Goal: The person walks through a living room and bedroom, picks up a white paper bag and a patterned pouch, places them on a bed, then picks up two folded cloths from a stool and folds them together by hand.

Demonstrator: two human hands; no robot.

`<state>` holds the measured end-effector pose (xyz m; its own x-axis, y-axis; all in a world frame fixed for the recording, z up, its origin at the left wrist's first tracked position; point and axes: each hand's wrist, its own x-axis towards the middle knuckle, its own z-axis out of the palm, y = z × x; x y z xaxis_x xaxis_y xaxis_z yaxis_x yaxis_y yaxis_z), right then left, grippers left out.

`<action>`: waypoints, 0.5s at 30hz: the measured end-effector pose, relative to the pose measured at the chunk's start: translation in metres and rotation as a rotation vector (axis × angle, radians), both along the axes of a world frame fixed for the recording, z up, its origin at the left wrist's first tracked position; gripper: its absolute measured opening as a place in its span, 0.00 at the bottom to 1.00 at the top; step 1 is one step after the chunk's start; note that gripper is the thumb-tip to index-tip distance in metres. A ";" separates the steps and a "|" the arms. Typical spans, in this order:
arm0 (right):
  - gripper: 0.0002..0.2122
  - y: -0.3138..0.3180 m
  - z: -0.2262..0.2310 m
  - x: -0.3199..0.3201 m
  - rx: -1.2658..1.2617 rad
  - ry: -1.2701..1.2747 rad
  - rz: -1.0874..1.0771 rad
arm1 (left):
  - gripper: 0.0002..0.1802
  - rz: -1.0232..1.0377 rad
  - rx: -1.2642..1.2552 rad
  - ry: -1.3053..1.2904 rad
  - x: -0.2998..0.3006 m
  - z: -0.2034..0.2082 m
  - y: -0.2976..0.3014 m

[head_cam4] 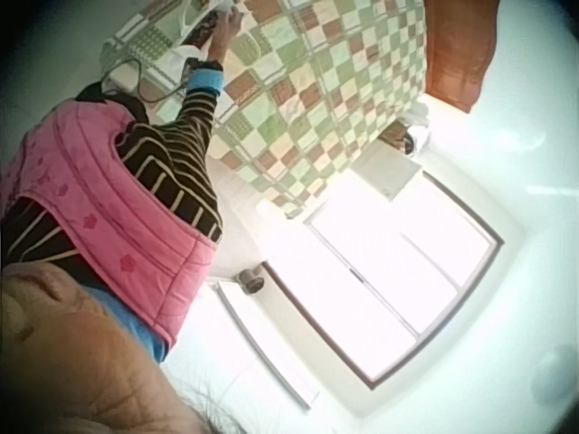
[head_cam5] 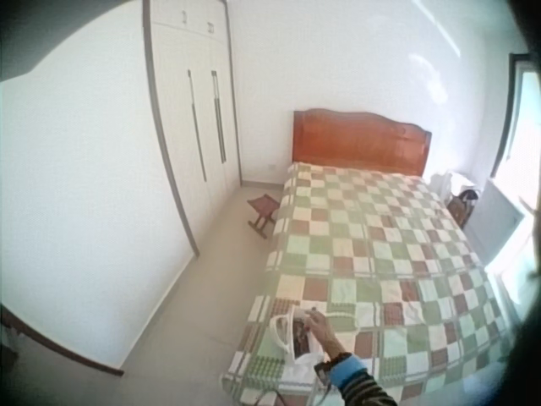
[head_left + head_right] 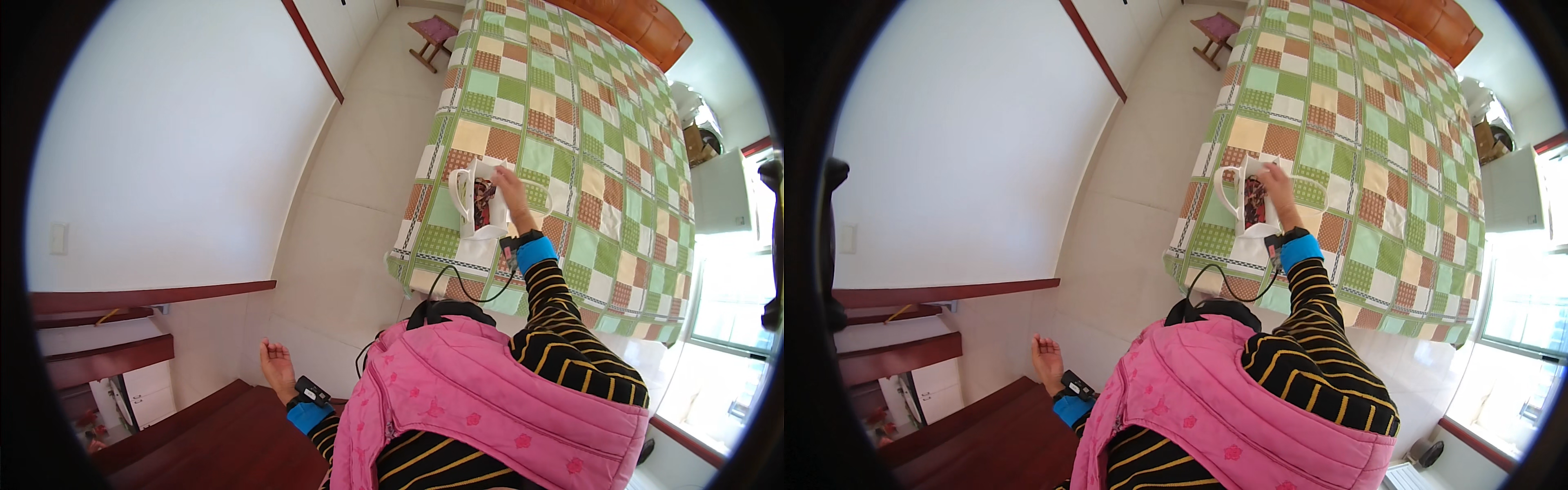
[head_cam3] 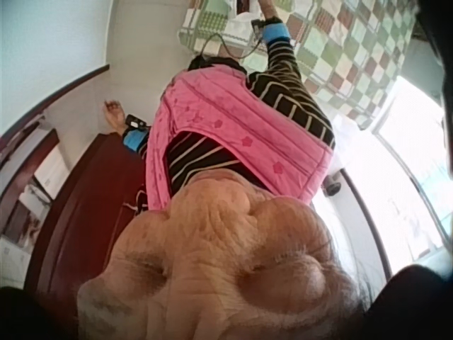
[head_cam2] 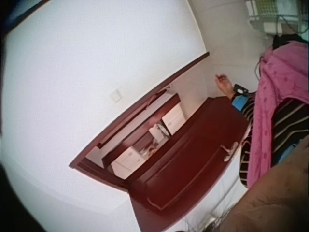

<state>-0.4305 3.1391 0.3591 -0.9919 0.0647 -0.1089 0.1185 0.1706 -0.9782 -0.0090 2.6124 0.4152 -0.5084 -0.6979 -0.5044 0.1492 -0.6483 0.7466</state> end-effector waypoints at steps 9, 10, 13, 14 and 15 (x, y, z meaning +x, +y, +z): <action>0.14 -0.072 0.006 0.011 -0.023 -0.071 0.606 | 0.11 0.077 0.004 -0.021 0.016 0.001 0.008; 0.13 -0.061 -0.015 0.001 0.088 0.008 0.545 | 0.11 0.064 0.040 -0.006 0.016 -0.001 0.011; 0.06 0.026 -0.093 -0.036 -0.273 -0.078 0.330 | 0.10 0.150 0.078 0.022 0.023 -0.007 0.021; 0.04 0.066 -0.119 -0.044 0.312 0.179 0.374 | 0.09 0.201 0.106 -0.019 0.023 -0.009 0.025; 0.07 0.107 -0.140 -0.052 0.959 0.453 0.302 | 0.08 0.192 0.103 -0.007 0.023 -0.011 0.028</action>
